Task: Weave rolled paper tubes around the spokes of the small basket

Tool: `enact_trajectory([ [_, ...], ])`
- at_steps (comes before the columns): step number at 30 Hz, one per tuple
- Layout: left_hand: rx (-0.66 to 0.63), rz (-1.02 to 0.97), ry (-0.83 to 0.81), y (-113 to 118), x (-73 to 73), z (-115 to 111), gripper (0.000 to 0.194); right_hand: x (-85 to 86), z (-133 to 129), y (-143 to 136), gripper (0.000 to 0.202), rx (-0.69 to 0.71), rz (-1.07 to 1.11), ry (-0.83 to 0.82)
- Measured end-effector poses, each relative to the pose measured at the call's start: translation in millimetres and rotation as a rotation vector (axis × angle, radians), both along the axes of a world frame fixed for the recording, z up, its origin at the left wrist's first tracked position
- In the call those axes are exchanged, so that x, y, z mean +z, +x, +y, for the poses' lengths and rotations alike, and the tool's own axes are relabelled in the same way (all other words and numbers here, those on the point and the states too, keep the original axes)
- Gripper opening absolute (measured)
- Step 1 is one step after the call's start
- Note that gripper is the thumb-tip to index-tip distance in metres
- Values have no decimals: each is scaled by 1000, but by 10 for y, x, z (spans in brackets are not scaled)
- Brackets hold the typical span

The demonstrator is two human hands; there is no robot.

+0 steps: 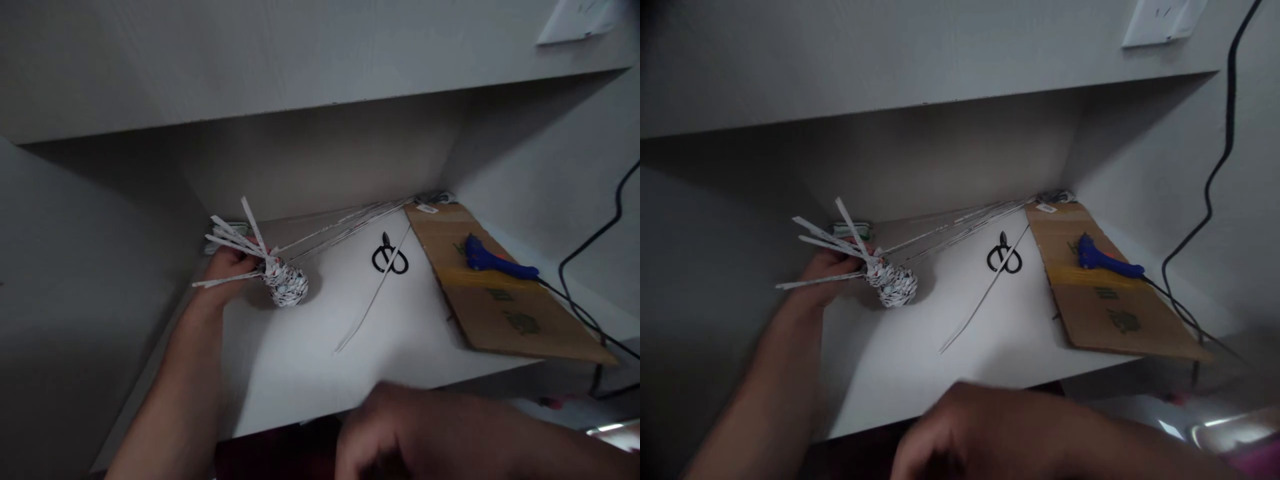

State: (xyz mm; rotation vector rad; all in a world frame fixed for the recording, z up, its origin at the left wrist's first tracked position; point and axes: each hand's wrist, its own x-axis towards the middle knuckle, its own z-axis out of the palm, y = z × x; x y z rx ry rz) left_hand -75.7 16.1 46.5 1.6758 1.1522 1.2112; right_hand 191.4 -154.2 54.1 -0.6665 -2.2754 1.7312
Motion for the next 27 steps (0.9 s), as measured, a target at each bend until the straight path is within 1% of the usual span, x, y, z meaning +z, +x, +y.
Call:
enact_trajectory([
  [1, -3, -3, 5, -20, 3, 2, 7, -17, 79, 84, 11, -96, -52, 134],
  [2, -7, -9, 12, -37, 5, 4, 8, -77, 170, 162, 17, -249, -130, 310],
  [3, -14, -15, 15, -51, 5, 7, 9, -168, 268, 233, 24, -387, -211, 474],
  [4, -26, -25, 8, -64, 4, 10, 11, -275, 366, 291, 29, -475, -266, 602],
  [5, -40, -41, -1, -76, 3, 12, 14, -381, 458, 335, 28, -497, -297, 676],
  [7, -77, -74, -50, -100, 8, 10, 18, -540, 607, 372, 10, -469, -314, 730],
  [8, -101, -83, -52, -113, 15, 4, 18, -579, 666, 367, 5, -450, -322, 746],
  [9, -124, -89, -50, -128, 25, -6, 17, -592, 722, 349, 8, -440, -333, 762],
  [12, -191, -83, -70, -174, 70, -54, 16, -536, 959, 248, 11, -470, -350, 843],
  [14, -224, -63, -110, -198, 100, -88, 16, -488, 1225, 156, 10, -518, -294, 921],
  [17, -242, -27, -157, -213, 120, -114, 15, -459, 1689, -17, 13, -577, -192, 1019],
  [19, -256, -20, -177, -210, 120, -112, 12, -433, 1895, -153, 18, -608, -166, 1030],
  [20, -264, -26, -185, -207, 118, -109, 11, -405, 1936, -223, 23, -635, -171, 1027],
  [21, -273, -36, -191, -203, 117, -105, 9, -364, 1932, -289, 26, -673, -186, 1020],
  [23, -282, -55, -201, -197, 116, -99, 7, -248, 1810, -405, 16, -727, -189, 989],
  [24, -277, -56, -206, -193, 116, -97, 7, -181, 1715, -451, 14, -715, -139, 969],
  [27, -260, -2, -207, -177, 107, -91, 10, -25, 1439, -544, 9, -656, 107, 923],
])
